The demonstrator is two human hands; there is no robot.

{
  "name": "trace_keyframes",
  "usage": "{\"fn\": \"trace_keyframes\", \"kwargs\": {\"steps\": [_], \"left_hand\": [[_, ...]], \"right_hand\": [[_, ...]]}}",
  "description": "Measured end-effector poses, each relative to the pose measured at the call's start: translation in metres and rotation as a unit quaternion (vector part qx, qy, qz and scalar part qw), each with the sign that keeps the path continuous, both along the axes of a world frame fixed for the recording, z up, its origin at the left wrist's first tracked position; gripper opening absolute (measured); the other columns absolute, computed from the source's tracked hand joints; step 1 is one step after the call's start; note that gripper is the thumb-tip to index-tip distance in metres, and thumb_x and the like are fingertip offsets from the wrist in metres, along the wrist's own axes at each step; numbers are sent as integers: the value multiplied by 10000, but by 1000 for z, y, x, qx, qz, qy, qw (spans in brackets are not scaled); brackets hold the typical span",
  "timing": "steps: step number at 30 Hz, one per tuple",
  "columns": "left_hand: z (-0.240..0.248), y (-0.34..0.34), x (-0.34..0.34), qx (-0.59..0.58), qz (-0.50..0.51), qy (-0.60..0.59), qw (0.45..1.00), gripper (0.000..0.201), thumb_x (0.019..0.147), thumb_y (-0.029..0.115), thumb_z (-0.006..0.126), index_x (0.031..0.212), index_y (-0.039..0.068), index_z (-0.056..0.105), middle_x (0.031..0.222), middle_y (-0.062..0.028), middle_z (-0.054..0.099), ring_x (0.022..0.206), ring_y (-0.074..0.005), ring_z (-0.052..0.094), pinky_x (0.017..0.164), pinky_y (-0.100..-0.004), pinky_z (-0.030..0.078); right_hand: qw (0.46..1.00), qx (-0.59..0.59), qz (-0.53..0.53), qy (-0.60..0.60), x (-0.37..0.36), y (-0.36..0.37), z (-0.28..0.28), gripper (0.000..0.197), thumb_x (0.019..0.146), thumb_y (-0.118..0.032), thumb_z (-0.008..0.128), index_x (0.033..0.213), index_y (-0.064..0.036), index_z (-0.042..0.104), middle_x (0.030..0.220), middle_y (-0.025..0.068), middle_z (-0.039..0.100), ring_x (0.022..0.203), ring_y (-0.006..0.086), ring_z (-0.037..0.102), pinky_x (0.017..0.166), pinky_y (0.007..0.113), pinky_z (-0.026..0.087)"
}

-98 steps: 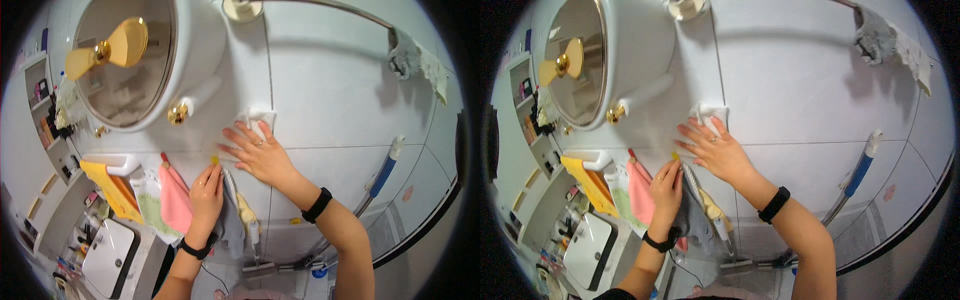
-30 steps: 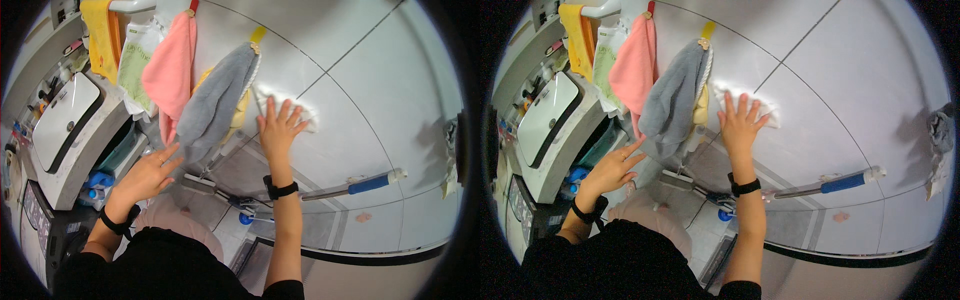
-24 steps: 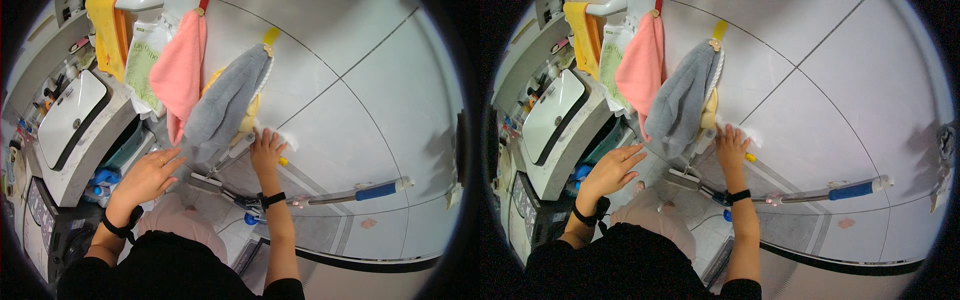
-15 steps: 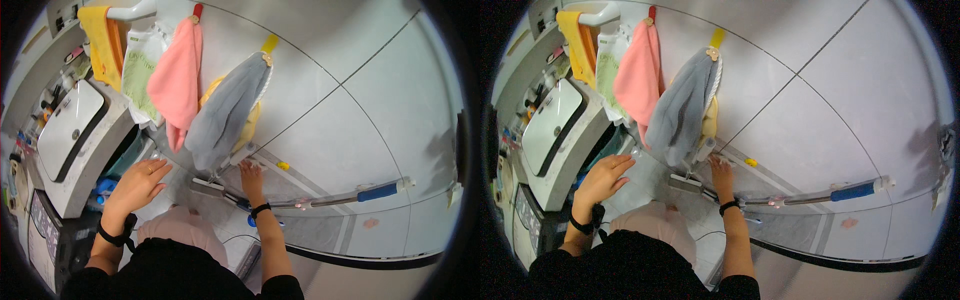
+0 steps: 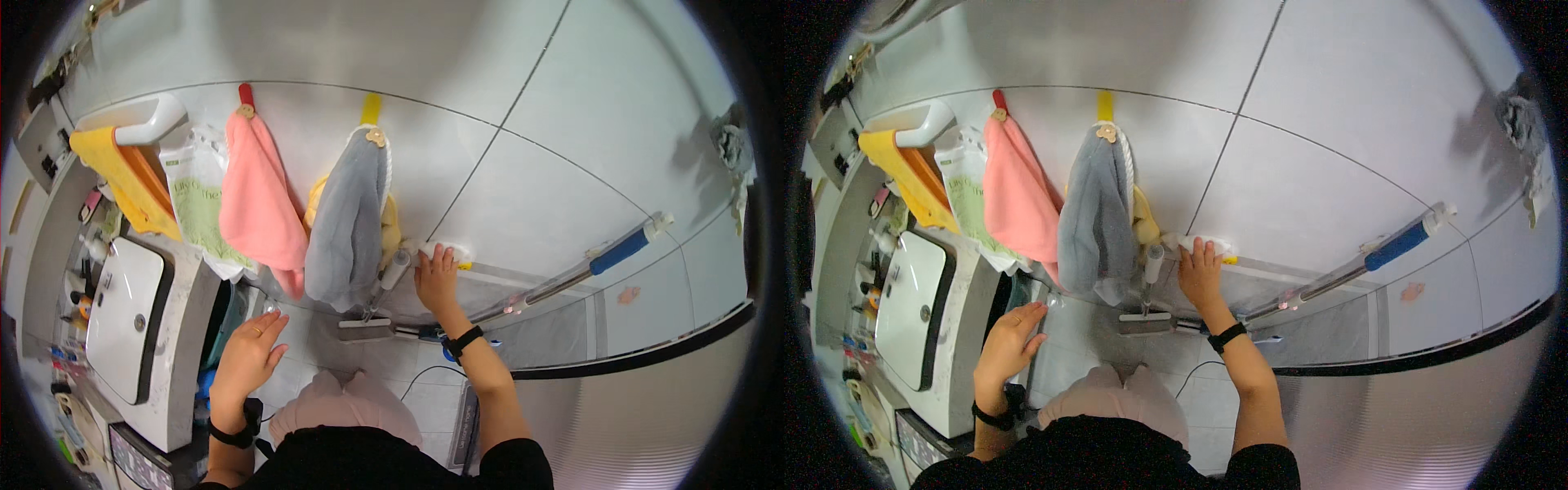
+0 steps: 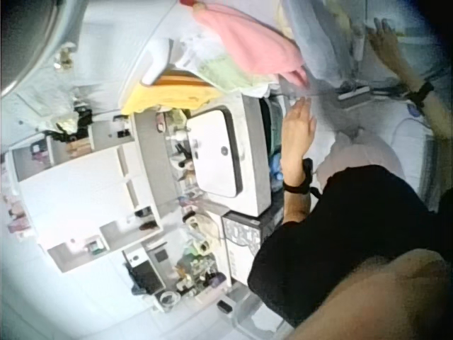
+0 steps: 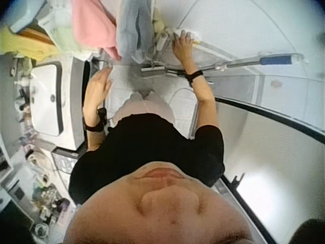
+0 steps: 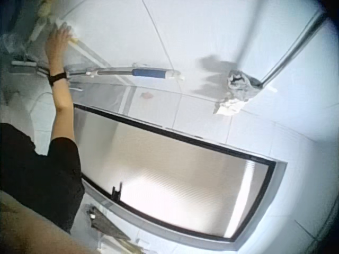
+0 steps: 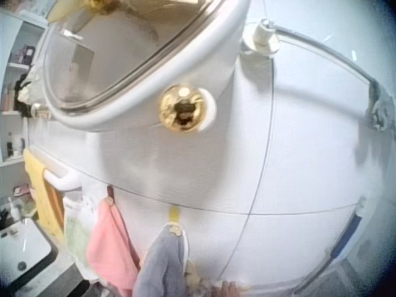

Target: The person wipes a tiled bathroom wall, a wall-mounted dispenser, and a metal towel rack with a white cloth.

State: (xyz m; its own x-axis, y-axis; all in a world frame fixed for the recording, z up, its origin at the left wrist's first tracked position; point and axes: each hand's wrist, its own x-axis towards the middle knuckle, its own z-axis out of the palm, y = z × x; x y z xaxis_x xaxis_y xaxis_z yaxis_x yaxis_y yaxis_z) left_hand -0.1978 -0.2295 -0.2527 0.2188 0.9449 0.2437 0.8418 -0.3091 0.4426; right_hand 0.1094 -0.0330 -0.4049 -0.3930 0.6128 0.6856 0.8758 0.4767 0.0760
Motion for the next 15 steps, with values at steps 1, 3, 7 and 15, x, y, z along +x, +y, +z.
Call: {"fn": "trace_keyframes", "kwargs": {"steps": [1,3,7,15], "left_hand": [[3,-1,0,3,-7,4,1000,416,693,98,632,1085,9,525,1067,-199,549,982,-353,522,844,-401,423],[8,-3,3,-3,8,23,1000,416,686,62,641,1081,-4,527,1091,-199,540,998,-349,518,851,-384,423],[11,-16,11,2,51,3,999,420,690,63,644,1088,4,525,1116,-191,532,989,-354,523,845,-386,426],[-25,-67,55,-49,200,-5,979,403,718,91,624,1101,16,521,1099,-189,540,981,-357,518,834,-385,422]], "right_hand": [[999,-31,-4,-36,7,-4,-13,403,765,-183,555,1152,-80,505,1296,182,345,1135,411,362,861,548,310],[996,-58,-7,-70,20,-9,-42,391,779,-180,535,1154,-72,503,1309,174,336,1143,402,359,863,542,314],[965,-174,9,-195,46,-25,-64,352,829,-161,451,1164,-65,494,1349,131,302,1202,329,336,932,497,289],[996,-28,-33,-81,96,-28,-41,377,801,-165,491,1160,-53,497,1373,174,249,1253,360,249,997,482,233]]}}
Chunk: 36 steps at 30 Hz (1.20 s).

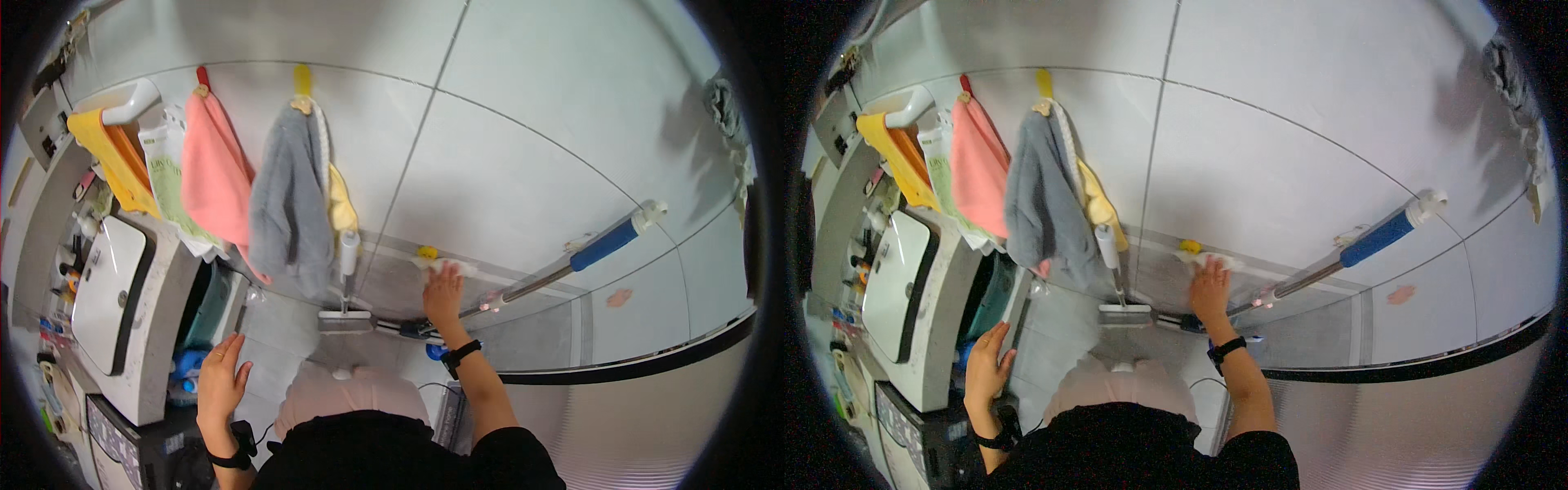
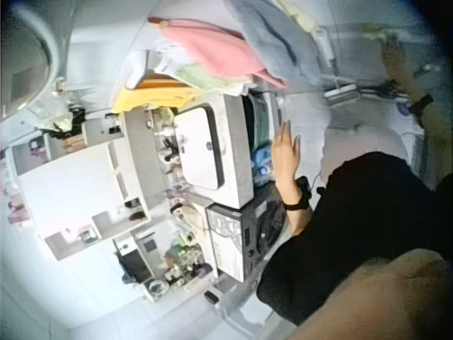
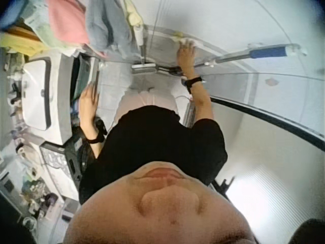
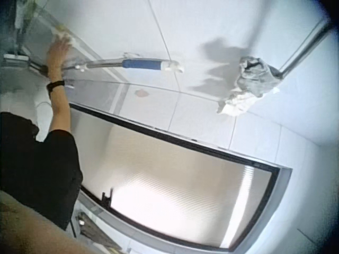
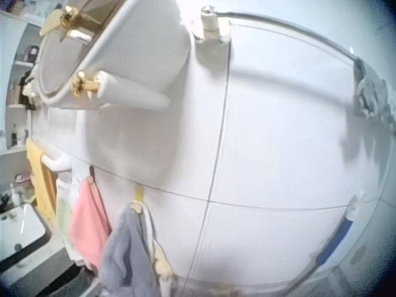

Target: The person wipes a tiled bathroom wall, a wall-mounted dispenser, and a metal towel rack with a white cloth.

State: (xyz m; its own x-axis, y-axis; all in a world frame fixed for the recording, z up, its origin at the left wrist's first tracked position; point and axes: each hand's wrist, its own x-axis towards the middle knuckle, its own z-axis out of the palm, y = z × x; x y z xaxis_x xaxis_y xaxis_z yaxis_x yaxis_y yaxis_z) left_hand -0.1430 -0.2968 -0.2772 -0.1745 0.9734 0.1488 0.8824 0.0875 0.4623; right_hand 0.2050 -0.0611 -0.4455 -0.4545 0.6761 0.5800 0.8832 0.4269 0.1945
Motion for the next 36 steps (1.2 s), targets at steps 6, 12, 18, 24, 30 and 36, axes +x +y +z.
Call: {"fn": "trace_keyframes", "kwargs": {"steps": [6,12,18,24,30,36], "left_hand": [[-9,5,48,1,-12,-29,999,405,708,73,622,1094,9,520,1086,-197,544,984,-358,518,835,-387,423],[7,10,79,33,-14,3,999,419,684,59,630,1082,-2,516,1066,-192,551,978,-345,521,839,-383,421],[13,-21,98,32,76,20,996,420,680,62,635,1079,2,520,1068,-177,555,983,-336,522,840,-388,418],[15,-63,113,-5,183,22,983,408,677,56,636,1067,2,530,1062,-170,558,982,-330,523,839,-383,418],[14,-86,128,-29,236,24,971,402,686,43,626,1074,0,531,1055,-171,561,981,-337,521,826,-381,422],[9,-80,122,-35,202,7,979,410,689,52,625,1083,4,523,1049,-175,561,976,-337,520,828,-380,421]], "right_hand": [[951,-93,-210,208,60,-7,30,732,741,-167,561,1277,134,162,1293,419,106,1224,530,133,1001,541,166],[984,-140,-99,48,60,-11,-5,636,747,-168,542,1297,20,284,1344,338,136,1236,497,153,996,572,145],[970,-229,77,-24,-5,6,-3,552,736,-124,508,1274,-104,385,1391,63,268,1264,276,257,999,515,199],[961,-190,193,-50,-88,24,-2,515,768,-137,468,1277,-114,394,1393,36,269,1264,207,279,1010,456,233],[927,-118,188,-303,-93,41,-49,473,825,-161,390,1296,-119,383,1415,-8,234,1243,134,287,990,312,219],[945,-126,174,-245,-43,36,-49,480,769,-154,450,1247,-112,440,1416,-6,227,1262,154,274,1037,380,182]]}}
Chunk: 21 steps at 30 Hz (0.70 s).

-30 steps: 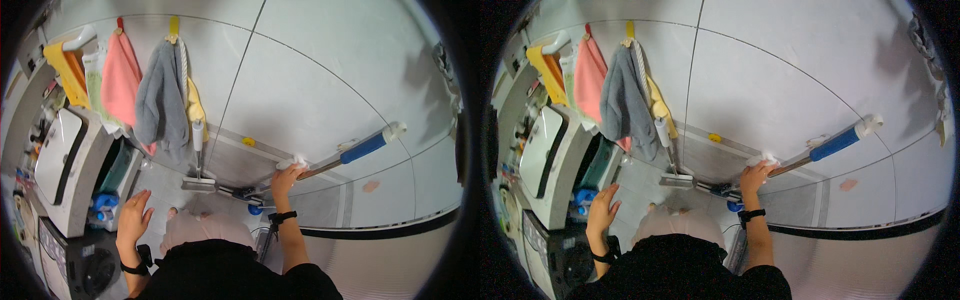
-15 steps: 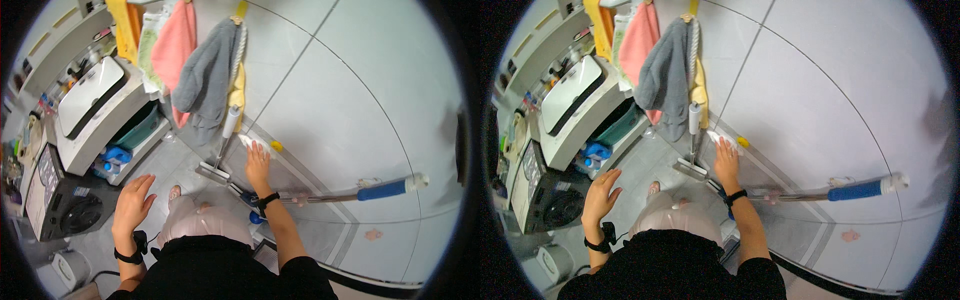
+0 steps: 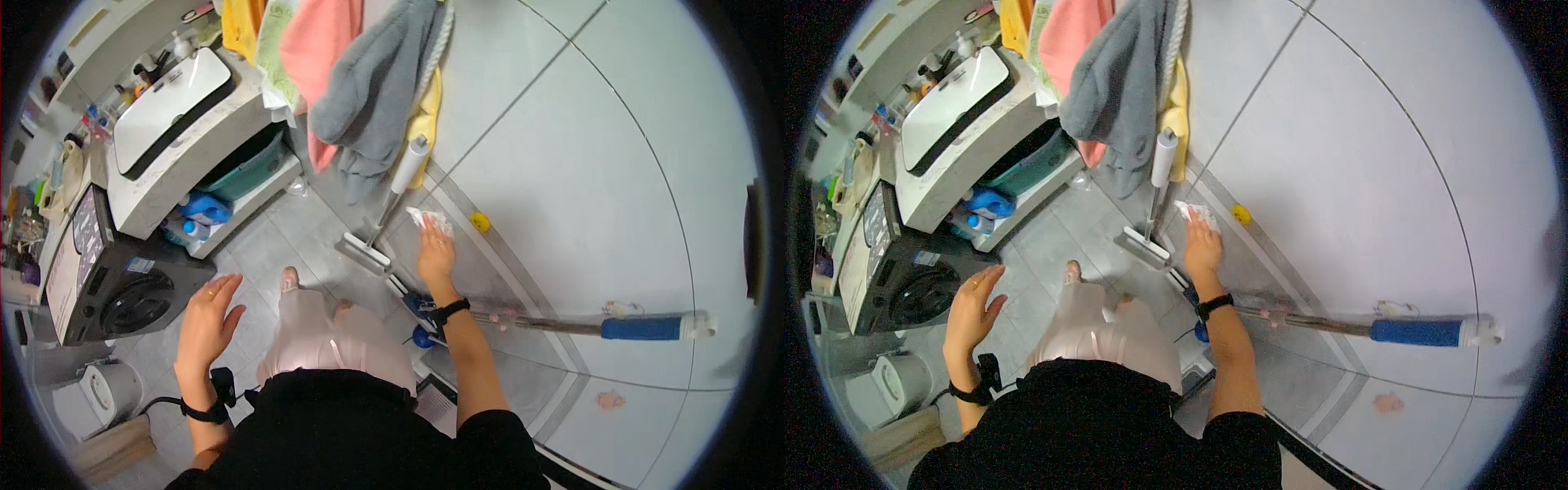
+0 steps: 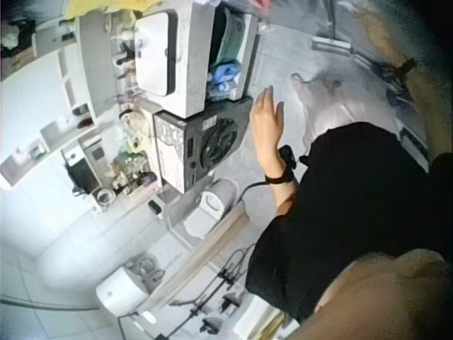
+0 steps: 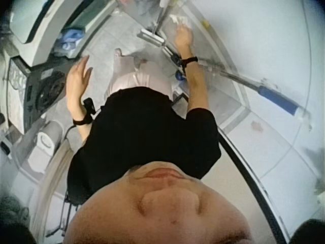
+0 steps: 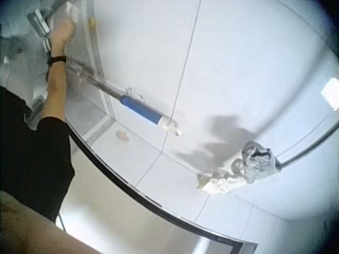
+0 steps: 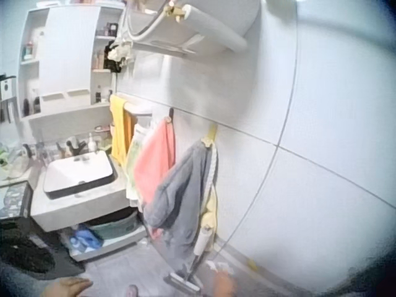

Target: The person wipes a tiled bathroom wall, a wall-mounted dispenser, and a metal towel rack with a white cloth.

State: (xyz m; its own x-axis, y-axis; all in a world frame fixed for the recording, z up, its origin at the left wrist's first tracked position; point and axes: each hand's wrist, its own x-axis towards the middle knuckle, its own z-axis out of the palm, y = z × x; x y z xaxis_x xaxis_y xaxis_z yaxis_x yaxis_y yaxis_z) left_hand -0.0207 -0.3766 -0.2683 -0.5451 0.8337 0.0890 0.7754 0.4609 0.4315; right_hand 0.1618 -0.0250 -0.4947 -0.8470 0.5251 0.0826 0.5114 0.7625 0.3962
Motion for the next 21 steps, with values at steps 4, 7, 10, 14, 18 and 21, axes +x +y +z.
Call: {"fn": "trace_keyframes", "kwargs": {"steps": [4,7,10,14,18,21], "left_hand": [[3,27,-6,-7,-65,14,998,409,699,70,617,1090,8,518,1064,-173,555,987,-334,515,838,-380,416],[0,52,-10,14,-133,12,991,408,709,54,616,1102,13,514,1091,-169,546,988,-338,515,829,-384,421],[-1,68,-11,38,-155,15,987,400,717,66,615,1102,21,515,1085,-160,551,989,-331,516,830,-380,421],[7,80,-6,61,-178,17,982,396,720,71,615,1101,26,517,1084,-155,552,992,-329,514,831,-378,420],[9,67,-5,58,-141,10,988,394,716,65,615,1095,20,518,1079,-163,551,996,-335,512,838,-382,417],[2,48,-5,44,-92,11,995,395,712,59,615,1092,12,518,1078,-170,550,1001,-340,508,841,-386,417]], "right_hand": [[979,-137,-73,130,67,-21,33,449,824,-118,411,1272,-82,400,1414,-25,225,1261,173,258,1061,383,113],[987,-71,-139,31,121,-41,36,519,745,-147,481,1255,-71,420,1421,29,208,1307,208,185,1062,415,109],[969,-103,-223,-26,151,-55,38,492,792,-158,445,1272,-61,398,1434,31,166,1326,214,119,1059,438,74],[968,-38,-223,-111,165,-52,16,472,824,-176,413,1277,-47,387,1445,33,124,1333,219,75,1058,438,47],[984,-77,-163,-17,128,-47,30,562,790,-170,462,1317,-35,319,1448,45,100,1325,227,101,1055,431,97],[989,-108,-91,33,84,-32,43,536,774,-128,467,1290,-31,358,1427,65,175,1308,234,163,1043,426,147]]}}
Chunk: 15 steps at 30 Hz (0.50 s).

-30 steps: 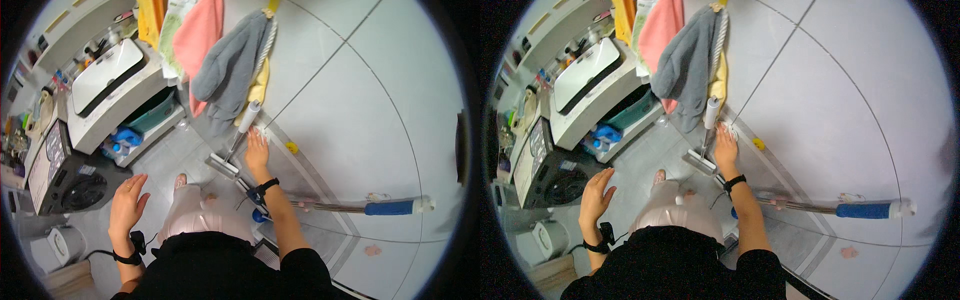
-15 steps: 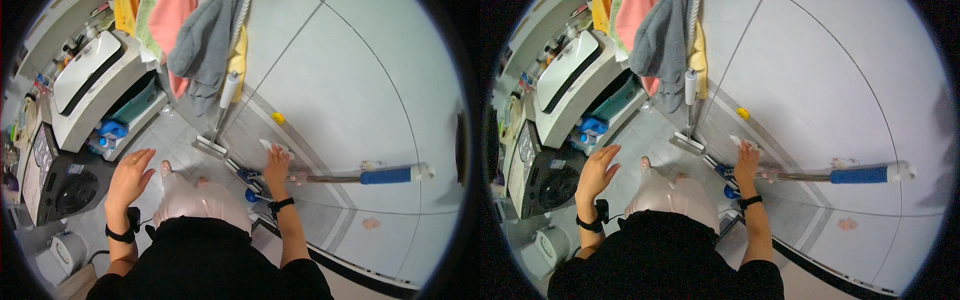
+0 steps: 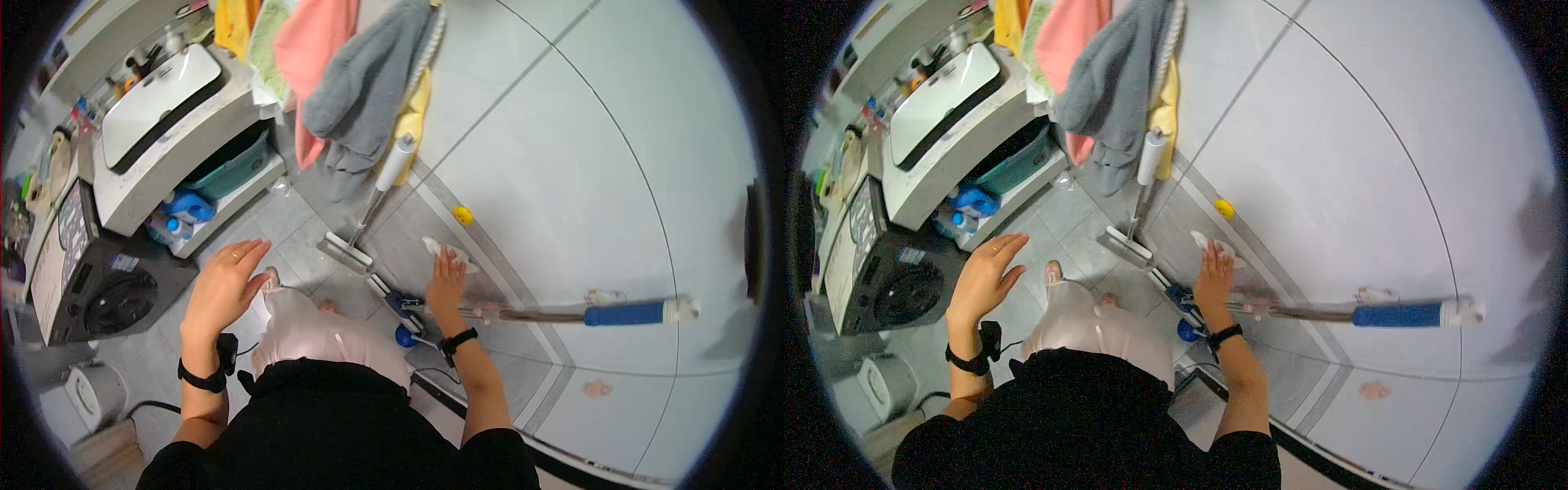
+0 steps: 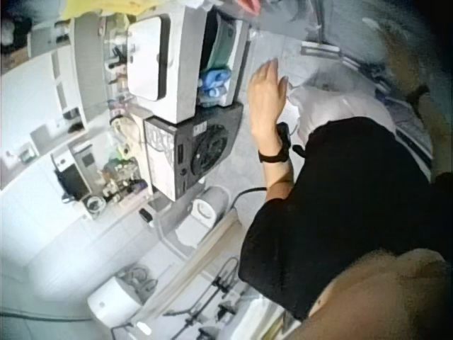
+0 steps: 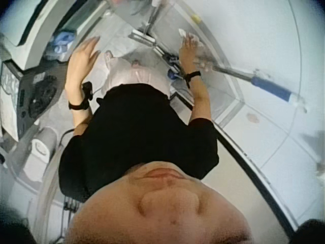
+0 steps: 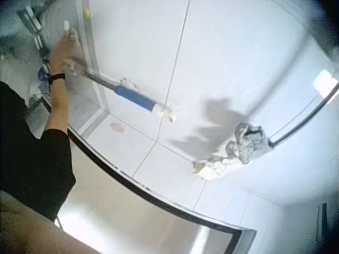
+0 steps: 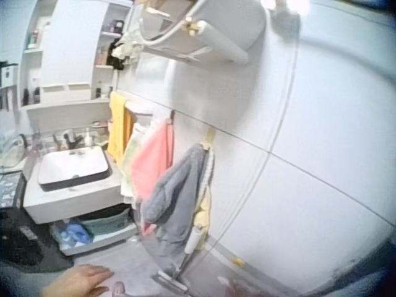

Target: The person wipes a tiled bathroom wall, a wall-mounted dispenser, and a metal towel rack with a white cloth.

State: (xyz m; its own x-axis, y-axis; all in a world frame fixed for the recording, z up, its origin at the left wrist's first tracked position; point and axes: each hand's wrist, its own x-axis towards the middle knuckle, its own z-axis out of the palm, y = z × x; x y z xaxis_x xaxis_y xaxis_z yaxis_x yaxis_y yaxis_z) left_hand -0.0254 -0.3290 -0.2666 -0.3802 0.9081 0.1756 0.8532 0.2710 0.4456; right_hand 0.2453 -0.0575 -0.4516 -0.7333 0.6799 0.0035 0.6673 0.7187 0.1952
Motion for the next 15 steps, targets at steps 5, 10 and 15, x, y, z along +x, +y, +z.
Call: {"fn": "trace_keyframes", "kwargs": {"steps": [5,10,15], "left_hand": [[-5,-38,7,-40,92,-9,995,408,713,51,614,1106,12,512,1092,-172,546,1006,-341,507,850,-388,414],[0,-63,21,-58,182,-38,981,413,718,51,612,1117,23,509,1108,-168,539,1013,-347,500,851,-392,412],[12,-72,32,-67,227,-36,971,423,721,31,605,1130,19,498,1117,-166,534,1020,-343,496,852,-389,410]], "right_hand": [[980,84,140,116,-93,32,11,474,763,-98,467,1229,-20,428,1374,73,293,1252,240,287,1032,401,193],[980,65,185,30,-158,45,11,413,791,-120,449,1196,-40,470,1308,51,404,1235,208,313,1021,386,221],[950,59,225,-209,-181,57,-32,416,838,-178,386,1223,-32,437,1339,102,348,1247,205,291,1042,344,172]]}}
